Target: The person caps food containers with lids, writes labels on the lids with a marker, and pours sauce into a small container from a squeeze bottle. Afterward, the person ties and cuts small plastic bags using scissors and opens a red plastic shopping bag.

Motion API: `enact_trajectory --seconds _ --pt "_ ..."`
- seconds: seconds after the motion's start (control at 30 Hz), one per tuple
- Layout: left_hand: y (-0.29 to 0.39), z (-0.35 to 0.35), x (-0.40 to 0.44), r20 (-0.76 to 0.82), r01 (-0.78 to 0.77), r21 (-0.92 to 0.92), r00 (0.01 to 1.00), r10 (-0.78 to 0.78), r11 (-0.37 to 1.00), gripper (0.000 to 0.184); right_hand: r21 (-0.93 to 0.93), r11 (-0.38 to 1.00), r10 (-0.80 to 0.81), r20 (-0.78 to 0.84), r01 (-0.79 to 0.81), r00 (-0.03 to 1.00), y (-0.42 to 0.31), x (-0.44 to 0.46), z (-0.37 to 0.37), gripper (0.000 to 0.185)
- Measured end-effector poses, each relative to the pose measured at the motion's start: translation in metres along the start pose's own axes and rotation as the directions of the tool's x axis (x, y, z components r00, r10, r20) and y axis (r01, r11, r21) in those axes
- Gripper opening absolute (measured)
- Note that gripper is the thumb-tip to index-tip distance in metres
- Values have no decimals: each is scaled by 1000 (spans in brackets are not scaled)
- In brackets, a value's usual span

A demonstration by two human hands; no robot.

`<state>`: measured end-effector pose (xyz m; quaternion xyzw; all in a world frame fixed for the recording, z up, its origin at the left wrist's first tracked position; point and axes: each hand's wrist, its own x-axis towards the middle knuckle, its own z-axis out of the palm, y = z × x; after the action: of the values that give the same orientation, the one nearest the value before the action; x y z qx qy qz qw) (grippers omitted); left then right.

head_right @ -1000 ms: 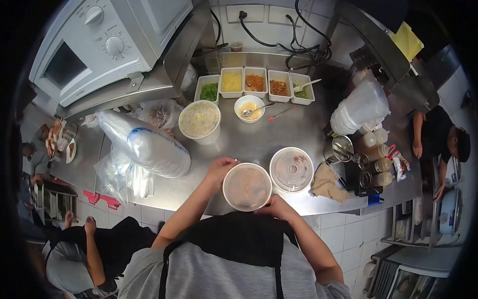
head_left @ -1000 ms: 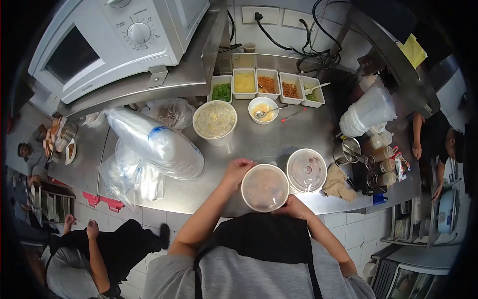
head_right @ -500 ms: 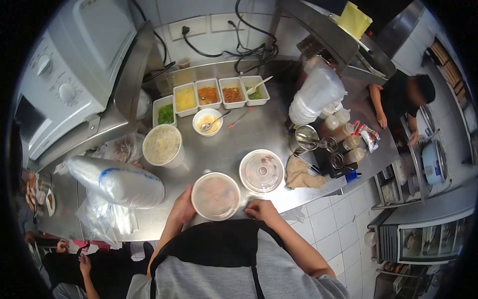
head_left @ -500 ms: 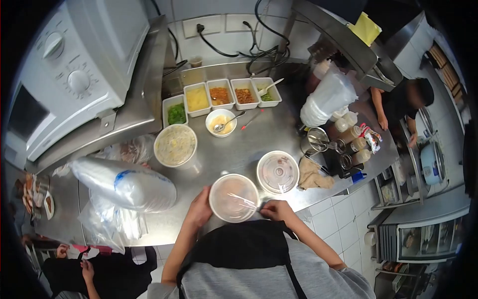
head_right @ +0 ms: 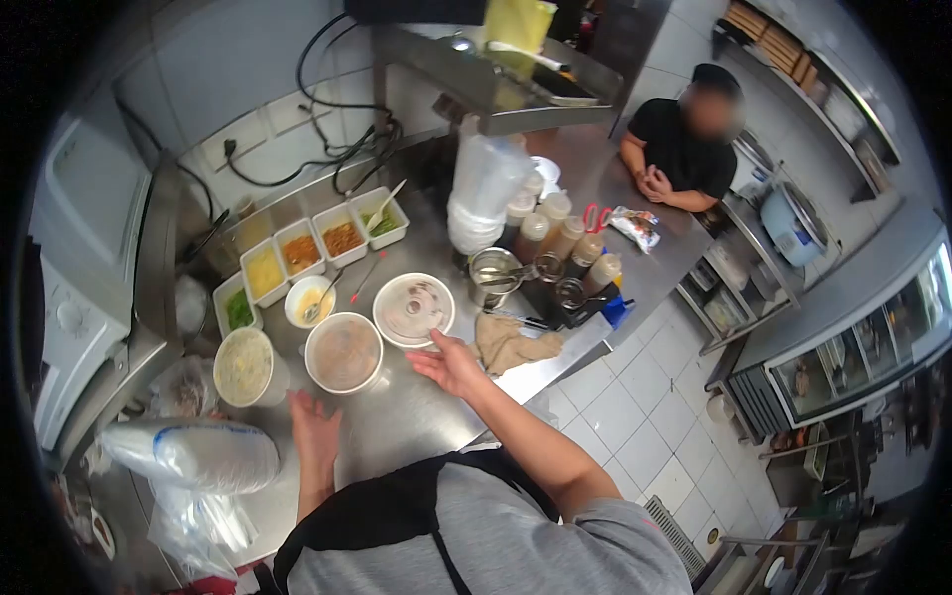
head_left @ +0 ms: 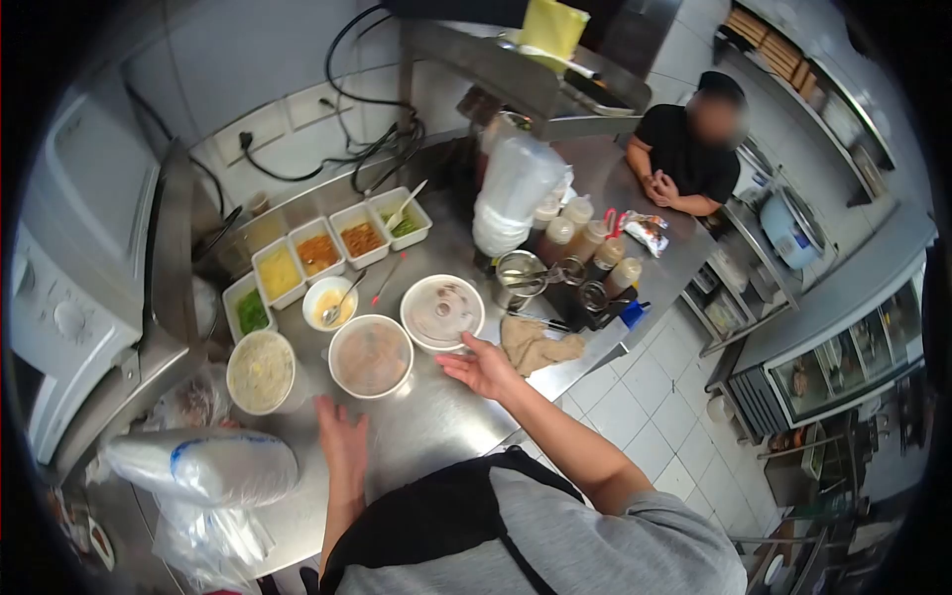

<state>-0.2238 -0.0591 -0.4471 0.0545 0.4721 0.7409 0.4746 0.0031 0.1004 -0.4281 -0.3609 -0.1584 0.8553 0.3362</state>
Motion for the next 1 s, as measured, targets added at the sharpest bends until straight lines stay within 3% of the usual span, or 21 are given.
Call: enact_trajectory --seconds 0.13,0.2,0.27,0.33,0.37,0.47,0.57,0.67,0.8,0.87,1.0 --pt "40 -16 5 -186 33 -209 980 -73 977 77 -1 994 107 56 -107 993 3 4 -1 34" --pt "60 -18 13 -226 48 -189 970 -91 981 80 -364 929 108 107 -62 988 19 -24 14 32" --pt "72 -23 25 -198 67 -134 976 -93 989 81 -726 683 237 327 82 915 33 -35 25 25" --pt "76 -12 25 -208 6 -57 978 -18 998 74 -817 512 242 434 266 868 35 -57 57 27" --pt "79 -11 23 -217 -25 -14 976 22 1000 71 -834 421 258 486 355 835 41 -62 68 28" --pt "82 -20 29 -201 -104 -36 975 95 994 68 -657 55 15 754 752 657 58 -42 68 43" --pt "79 -36 32 -188 -74 -115 981 52 991 64 -680 -191 -99 731 708 676 78 7 28 55" --pt "72 -28 6 -202 -82 -45 977 71 996 59 -617 -324 -232 787 717 572 71 24 10 58" --pt "50 -20 -35 -260 -70 12 963 71 997 57 -761 -88 -202 646 643 736 39 -4 10 56" --pt "39 -8 -62 -318 -70 55 944 84 996 59 -790 -12 -198 603 613 773 29 -7 -3 54" --pt "15 3 -107 -237 0 133 971 31 991 59 -774 45 -98 625 631 774 0 -37 -17 53"
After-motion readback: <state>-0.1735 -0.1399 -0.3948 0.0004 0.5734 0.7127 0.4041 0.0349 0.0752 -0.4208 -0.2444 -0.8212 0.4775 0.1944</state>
